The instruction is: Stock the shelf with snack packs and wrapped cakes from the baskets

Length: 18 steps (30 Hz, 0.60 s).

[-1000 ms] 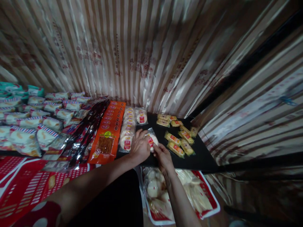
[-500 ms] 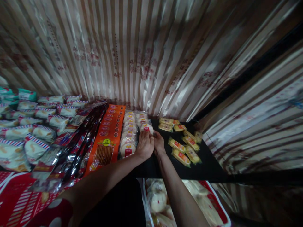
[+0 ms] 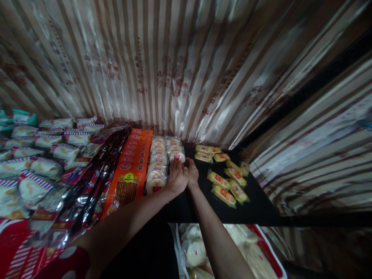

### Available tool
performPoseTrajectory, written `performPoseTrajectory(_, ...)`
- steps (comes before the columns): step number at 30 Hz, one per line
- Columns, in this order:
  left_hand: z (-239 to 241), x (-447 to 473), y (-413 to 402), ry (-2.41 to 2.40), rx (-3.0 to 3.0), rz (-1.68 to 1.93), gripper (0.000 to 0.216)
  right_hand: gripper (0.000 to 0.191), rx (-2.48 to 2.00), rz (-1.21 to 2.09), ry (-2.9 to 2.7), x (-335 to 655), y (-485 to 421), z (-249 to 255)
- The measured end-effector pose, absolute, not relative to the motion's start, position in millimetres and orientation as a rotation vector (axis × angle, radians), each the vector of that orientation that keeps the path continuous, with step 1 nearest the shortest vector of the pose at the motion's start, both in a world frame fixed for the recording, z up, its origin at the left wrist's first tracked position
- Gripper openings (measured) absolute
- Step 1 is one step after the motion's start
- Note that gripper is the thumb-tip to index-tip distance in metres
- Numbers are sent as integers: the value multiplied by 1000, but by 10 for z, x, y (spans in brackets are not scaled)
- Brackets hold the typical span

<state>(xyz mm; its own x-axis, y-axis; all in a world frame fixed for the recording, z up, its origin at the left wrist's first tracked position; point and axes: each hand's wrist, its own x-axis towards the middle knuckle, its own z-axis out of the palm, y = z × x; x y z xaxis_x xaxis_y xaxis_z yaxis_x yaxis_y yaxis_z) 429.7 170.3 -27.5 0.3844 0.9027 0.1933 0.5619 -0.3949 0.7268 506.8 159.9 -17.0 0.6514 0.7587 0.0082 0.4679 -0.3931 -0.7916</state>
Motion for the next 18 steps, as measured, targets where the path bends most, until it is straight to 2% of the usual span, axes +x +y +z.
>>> performPoseTrajectory(5,-244,4295,1714,1257,2081,728,44,32,-2251,357,-1094,5045,1596,-125)
performPoseTrajectory(9,-163,4274,1678,1270,2104,650,44,35,-2286,396,-1089,5017,1582,-93)
performPoseTrajectory(12,-85,4230,1597,1220,2155,683,41,40,-2167,392,-1015,5025,1532,-111)
performPoseTrajectory(18,103,4060,1180,1045,2197,781,28,35,-1802,291,-997,5167,1051,-108)
